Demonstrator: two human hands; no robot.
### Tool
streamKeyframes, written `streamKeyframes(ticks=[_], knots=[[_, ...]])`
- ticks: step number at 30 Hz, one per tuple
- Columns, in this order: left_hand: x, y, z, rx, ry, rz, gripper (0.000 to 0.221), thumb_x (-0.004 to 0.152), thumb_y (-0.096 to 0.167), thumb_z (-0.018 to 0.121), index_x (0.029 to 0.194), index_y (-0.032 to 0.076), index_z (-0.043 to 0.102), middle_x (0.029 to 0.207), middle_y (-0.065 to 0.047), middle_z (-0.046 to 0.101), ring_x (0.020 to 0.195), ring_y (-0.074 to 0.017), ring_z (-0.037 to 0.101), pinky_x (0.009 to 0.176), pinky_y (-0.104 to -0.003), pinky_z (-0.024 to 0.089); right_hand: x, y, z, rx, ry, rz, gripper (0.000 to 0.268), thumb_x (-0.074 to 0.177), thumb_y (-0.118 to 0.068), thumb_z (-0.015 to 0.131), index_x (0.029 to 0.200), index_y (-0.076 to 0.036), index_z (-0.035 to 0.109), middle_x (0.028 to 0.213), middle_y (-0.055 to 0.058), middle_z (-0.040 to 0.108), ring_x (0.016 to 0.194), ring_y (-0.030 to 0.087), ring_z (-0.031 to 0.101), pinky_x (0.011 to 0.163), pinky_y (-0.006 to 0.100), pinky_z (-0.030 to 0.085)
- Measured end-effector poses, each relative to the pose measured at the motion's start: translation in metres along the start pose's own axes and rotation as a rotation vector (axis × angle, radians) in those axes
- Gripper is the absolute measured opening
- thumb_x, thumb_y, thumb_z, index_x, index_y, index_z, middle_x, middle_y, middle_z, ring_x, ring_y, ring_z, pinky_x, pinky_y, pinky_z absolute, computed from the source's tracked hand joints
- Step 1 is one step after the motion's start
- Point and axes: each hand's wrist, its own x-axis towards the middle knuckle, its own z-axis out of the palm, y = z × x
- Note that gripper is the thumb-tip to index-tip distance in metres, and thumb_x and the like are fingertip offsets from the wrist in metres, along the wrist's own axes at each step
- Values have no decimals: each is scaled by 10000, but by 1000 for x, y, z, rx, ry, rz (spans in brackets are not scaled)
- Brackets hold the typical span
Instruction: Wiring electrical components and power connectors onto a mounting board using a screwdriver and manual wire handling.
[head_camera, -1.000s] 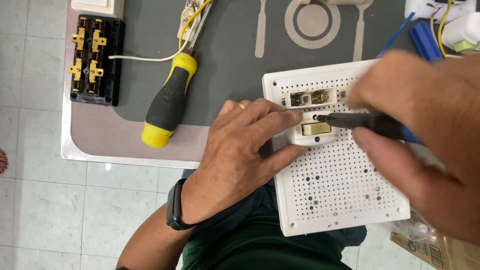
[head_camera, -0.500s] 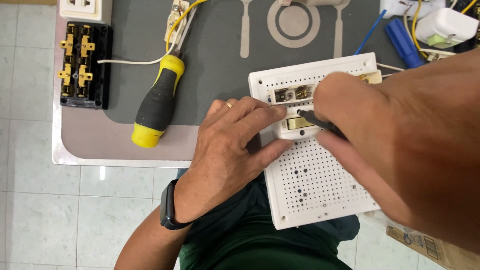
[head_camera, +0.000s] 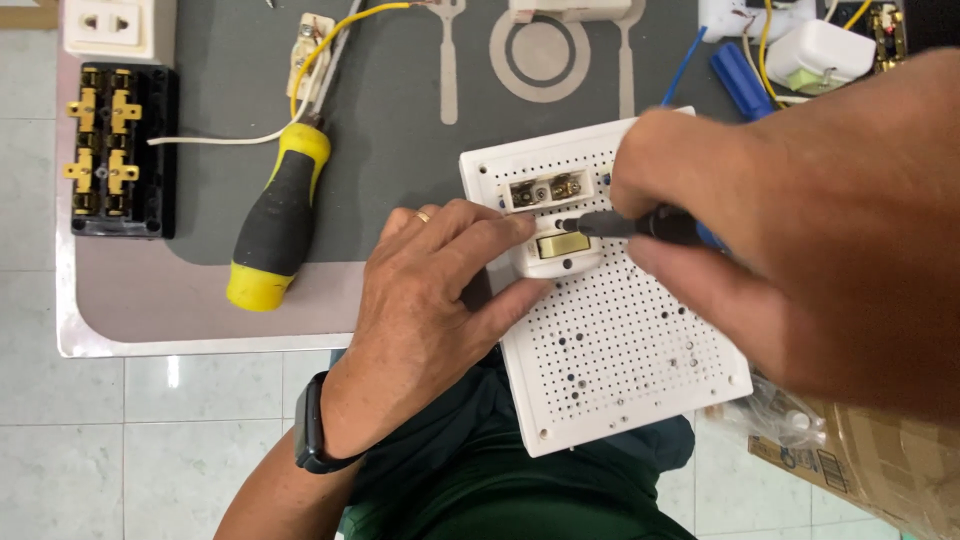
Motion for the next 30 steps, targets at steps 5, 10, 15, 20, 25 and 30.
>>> streamKeyframes(ticks=[5,10,15,20,25,30], knots=[[1,1,0,10,-7,-7,314,879,229,769,1126,88,637,1044,-21,657,799,-205,553,717,-347,340,32,-69,-249,1,-16,16,490,1081,-597,502,871,-158,561,587,73,610,448,293,623,364,408,432],[0,1,1,15,-14,1,312,884,232,759,1129,93,624,1057,-25,664,848,-228,580,731,-364,357,52,-82,-287,-5,-32,32,495,1080,-604,500,867,-160,559,581,72,608,444,293,622,361,409,432],[0,1,3,20,20,9,316,882,278,744,1111,81,652,1029,-46,666,852,-212,604,752,-357,361,60,-82,-294,-6,-47,78,500,1078,-610,498,863,-162,557,576,71,606,440,294,622,357,410,432],[1,2,3,49,-17,-3,319,875,288,748,1104,83,659,1012,-55,659,887,-220,615,757,-352,351,68,-78,-295,8,-60,130,506,1077,-617,496,860,-165,555,570,71,604,436,295,621,354,411,432],[-2,0,8,89,9,1,295,823,232,815,986,62,638,1005,-52,669,874,-224,604,754,-354,362,65,-72,-312,-6,-51,197,510,1076,-623,494,856,-167,553,566,70,602,432,295,620,352,411,432],[-7,0,8,88,4,-28,396,817,252,808,1148,100,653,1060,-16,679,965,-199,611,800,-347,363,9,-71,-261,225,404,295,607,1001,-536,803,690,-121,487,526,-6,360,393,184,373,394,353,280]])
